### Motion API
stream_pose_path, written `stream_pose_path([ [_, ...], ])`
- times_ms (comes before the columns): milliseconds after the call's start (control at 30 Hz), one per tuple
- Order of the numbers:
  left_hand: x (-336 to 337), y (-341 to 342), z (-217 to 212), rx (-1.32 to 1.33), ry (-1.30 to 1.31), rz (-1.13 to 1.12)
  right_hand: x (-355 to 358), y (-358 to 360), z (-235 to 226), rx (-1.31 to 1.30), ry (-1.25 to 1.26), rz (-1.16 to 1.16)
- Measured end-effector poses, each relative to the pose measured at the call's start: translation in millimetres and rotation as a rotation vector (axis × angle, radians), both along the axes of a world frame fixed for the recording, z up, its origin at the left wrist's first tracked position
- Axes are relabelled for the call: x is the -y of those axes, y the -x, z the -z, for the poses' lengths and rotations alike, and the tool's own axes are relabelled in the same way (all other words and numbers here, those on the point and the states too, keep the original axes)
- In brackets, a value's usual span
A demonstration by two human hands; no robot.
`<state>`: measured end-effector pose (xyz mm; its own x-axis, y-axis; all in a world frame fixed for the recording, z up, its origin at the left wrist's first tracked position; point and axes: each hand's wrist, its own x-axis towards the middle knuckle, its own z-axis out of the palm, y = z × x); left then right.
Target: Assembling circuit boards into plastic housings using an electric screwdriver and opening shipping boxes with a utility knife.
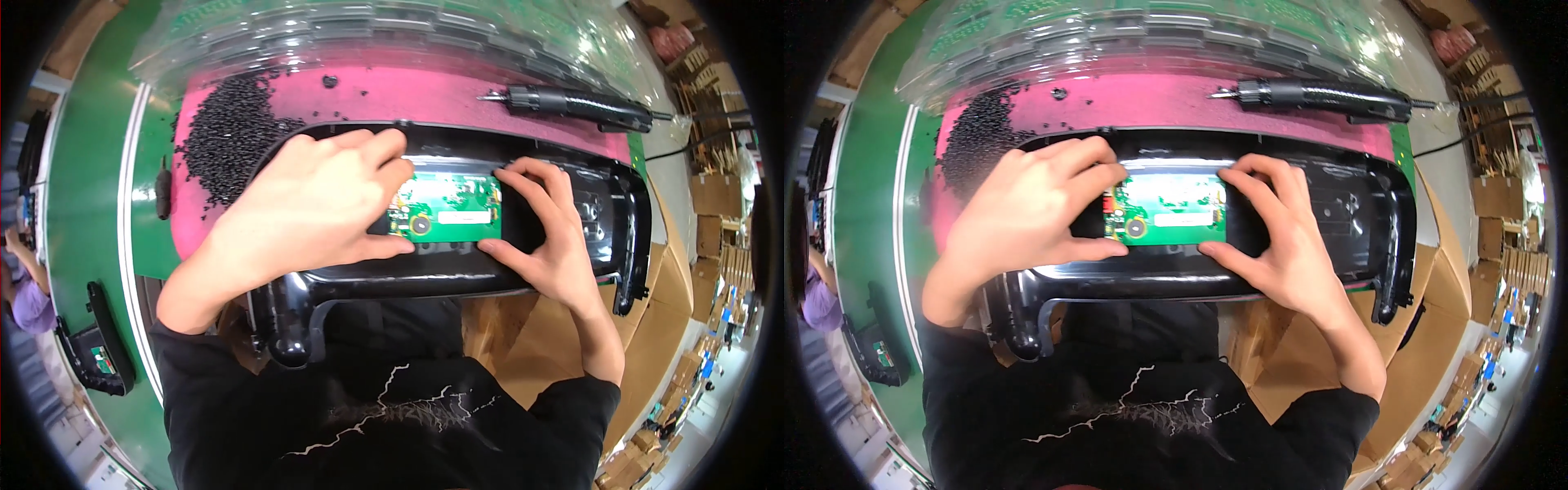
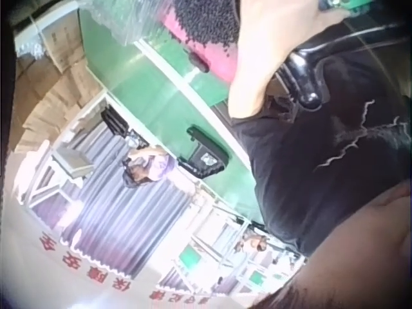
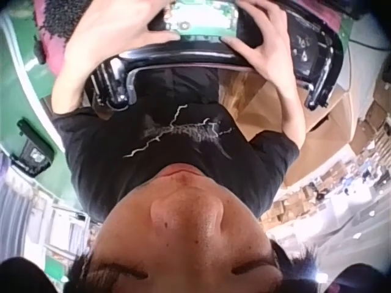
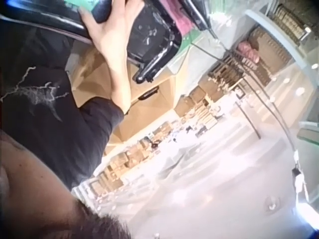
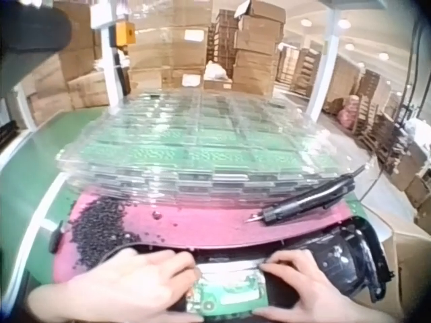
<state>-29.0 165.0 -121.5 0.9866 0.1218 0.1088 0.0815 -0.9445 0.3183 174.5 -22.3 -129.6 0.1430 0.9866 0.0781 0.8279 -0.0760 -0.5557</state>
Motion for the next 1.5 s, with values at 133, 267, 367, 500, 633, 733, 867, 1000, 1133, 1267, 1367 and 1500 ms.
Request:
stream_pose_path([
  [133, 21.9, -7.0, -1.0, -0.005, -0.013, -0.02, 19.7, -4.7, -6.4, -0.018, 0.015, -0.003],
  [267, 19.2, -6.9, -13.1, 0.014, -0.006, -0.015, 25.6, -6.2, -20.9, -0.135, 0.05, 0.115],
  [367, -4.7, -13.0, -7.6, 0.274, 0.006, -0.098, 35.4, -36.7, -20.3, -0.101, -0.171, 0.251],
  [500, -45.6, -12.8, 5.9, 0.436, -0.199, -0.206, 30.3, -97.5, -37.5, 0.473, -0.289, 0.449],
  [633, -65.7, -27.0, 25.5, 0.319, -0.127, -0.076, 22.4, -152.5, -37.0, 0.047, -0.04, 0.59],
  [733, -70.8, -36.7, 39.0, 0.263, -0.154, -0.056, 3.6, -138.2, -28.7, -0.294, -0.129, 0.647],
  [867, -74.3, -35.7, 42.9, 0.234, -0.107, -0.049, -26.6, -108.6, -8.9, -0.261, -0.813, 0.543],
  [1000, -75.8, -29.1, 40.1, 0.296, 0.04, -0.062, -62.0, -54.5, -10.0, -0.756, -0.867, 0.225],
  [1133, -67.1, -22.0, 29.7, 0.411, 0.183, -0.051, -73.2, -54.6, -5.5, -1.088, -0.755, 0.062],
  [1267, -38.1, -19.8, 23.4, 0.498, 0.154, -0.014, -62.4, -26.2, -28.9, -1.198, -0.895, 0.041],
  [1367, -20.5, -19.1, 19.7, 0.535, 0.142, 0.011, -48.8, -4.8, -46.8, -1.456, -0.879, -0.237],
  [1500, -10.9, -17.5, 17.6, 0.608, 0.185, 0.053, -44.7, 13.1, -53.2, -1.497, -0.869, -0.295],
])
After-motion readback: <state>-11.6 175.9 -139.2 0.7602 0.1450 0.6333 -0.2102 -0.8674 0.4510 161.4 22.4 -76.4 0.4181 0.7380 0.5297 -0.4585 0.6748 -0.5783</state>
